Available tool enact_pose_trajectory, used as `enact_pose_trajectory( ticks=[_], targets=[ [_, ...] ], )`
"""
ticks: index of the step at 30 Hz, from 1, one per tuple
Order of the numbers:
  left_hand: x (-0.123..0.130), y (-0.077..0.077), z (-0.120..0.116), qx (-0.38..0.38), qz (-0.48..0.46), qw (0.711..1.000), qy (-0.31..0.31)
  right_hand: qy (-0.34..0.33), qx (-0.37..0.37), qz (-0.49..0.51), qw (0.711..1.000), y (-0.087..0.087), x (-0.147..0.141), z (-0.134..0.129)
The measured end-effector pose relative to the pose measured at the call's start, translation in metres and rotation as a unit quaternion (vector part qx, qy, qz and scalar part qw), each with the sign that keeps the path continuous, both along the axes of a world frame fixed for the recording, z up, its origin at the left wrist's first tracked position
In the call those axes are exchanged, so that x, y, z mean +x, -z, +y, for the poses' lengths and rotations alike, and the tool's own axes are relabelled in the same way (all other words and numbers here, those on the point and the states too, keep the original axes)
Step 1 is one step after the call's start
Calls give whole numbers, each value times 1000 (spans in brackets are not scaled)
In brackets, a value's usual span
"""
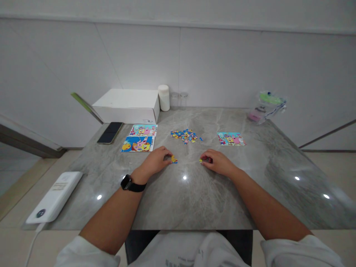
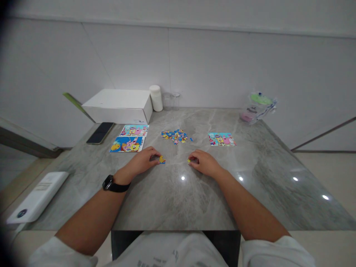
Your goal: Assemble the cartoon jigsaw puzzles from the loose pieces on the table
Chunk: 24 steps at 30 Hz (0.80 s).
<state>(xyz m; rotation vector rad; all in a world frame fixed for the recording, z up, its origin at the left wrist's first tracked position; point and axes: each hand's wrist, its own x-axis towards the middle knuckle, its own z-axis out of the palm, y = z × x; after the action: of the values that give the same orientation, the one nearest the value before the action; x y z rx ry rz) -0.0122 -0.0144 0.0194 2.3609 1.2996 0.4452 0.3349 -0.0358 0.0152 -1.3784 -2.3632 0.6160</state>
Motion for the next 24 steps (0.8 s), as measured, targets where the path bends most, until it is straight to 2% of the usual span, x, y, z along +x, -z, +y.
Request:
enact_pose_trajectory(
  ticks=[7, 15, 20, 24],
  targets=[
    [-5, 10, 8, -15, -20, 1000, -13, 40, 3, 30, 999, 3, 1, 1],
    [-5, 2, 8, -18, -37, 999, -31, 86, 30, 63, 994, 4, 0, 5],
    [1, 0, 7, 44, -90, 991, -94, 70, 69, 53, 994, -13, -4, 22],
    [8, 6, 10, 81, -109, 984, -118, 62, 106, 1, 992, -31, -21, 48]
  ],
)
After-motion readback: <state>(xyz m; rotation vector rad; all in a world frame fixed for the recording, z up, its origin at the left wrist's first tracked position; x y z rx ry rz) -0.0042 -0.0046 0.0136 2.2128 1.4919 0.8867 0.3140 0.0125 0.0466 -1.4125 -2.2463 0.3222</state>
